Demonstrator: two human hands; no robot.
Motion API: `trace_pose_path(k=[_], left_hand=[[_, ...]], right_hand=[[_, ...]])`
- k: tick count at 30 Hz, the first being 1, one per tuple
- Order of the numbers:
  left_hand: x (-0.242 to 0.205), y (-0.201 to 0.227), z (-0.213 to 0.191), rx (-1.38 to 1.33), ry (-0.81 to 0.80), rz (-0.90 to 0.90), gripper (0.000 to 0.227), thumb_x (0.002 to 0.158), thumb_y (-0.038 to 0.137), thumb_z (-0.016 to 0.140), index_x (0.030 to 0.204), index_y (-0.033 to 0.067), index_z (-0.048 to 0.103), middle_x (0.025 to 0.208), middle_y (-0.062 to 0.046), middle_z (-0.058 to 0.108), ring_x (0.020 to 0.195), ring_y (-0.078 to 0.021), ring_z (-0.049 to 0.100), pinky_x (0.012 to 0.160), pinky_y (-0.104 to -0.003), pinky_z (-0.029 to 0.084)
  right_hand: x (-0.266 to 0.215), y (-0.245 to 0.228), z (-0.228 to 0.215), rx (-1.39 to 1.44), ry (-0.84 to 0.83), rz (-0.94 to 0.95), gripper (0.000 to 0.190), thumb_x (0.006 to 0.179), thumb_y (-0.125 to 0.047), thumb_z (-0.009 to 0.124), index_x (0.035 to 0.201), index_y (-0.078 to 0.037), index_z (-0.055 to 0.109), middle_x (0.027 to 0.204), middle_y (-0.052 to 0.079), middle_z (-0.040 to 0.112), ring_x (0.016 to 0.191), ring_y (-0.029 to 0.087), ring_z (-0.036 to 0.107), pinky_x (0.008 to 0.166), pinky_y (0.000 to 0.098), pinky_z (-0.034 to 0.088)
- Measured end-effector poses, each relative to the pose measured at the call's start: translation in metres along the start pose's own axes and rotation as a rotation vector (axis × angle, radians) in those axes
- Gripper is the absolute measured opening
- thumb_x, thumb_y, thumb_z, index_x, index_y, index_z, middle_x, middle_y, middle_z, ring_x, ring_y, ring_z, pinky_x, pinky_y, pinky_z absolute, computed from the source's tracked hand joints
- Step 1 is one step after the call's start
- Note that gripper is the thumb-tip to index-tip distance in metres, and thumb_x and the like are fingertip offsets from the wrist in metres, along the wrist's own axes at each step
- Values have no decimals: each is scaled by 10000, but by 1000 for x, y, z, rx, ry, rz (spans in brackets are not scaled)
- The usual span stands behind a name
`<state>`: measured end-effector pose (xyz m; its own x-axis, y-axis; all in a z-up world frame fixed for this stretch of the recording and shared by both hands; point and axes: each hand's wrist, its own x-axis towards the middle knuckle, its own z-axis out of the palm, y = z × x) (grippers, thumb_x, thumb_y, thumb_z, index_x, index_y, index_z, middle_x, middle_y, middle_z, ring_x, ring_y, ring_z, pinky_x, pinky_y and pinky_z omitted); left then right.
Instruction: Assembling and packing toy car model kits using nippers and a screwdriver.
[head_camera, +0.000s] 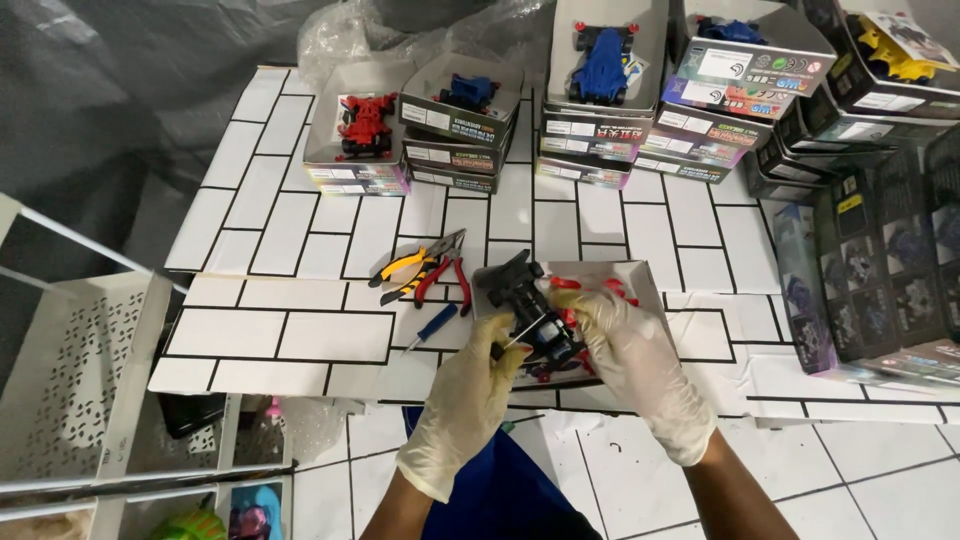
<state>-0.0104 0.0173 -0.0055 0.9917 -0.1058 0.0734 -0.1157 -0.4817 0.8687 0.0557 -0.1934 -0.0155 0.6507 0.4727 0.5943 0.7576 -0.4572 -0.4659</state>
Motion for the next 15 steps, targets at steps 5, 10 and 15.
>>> trace_pose_path(k=[5, 10, 15], left_hand=[[0, -6, 10, 168, 23, 69, 509, 1020, 323, 474, 1465, 110, 351, 939, -38, 745, 678, -290, 741, 599, -432, 596], [-2, -10, 18, 188, 4, 45, 587, 1016, 356, 460, 1520, 113, 279, 977, -77, 762, 680, -384, 727, 636, -496, 580], [-7, 2, 14, 232, 21, 225, 344, 1003, 322, 563, 1255, 105, 479, 973, -102, 731, 740, -349, 713, 607, -462, 559]], right_hand=[[-2, -33, -1, -27, -135, 3, 396, 1066, -96, 413, 1455, -89, 484, 1213, 133, 613, 852, 234, 661, 671, 344, 613], [-5, -33, 7, -155, -125, -156, 370, 947, -39, 681, 1308, -37, 599, 1221, 144, 651, 1004, 287, 713, 791, 368, 613], [-20, -13, 12, -195, -137, -217, 444, 830, 80, 633, 1242, -82, 607, 953, 74, 666, 773, 258, 673, 630, 387, 574]])
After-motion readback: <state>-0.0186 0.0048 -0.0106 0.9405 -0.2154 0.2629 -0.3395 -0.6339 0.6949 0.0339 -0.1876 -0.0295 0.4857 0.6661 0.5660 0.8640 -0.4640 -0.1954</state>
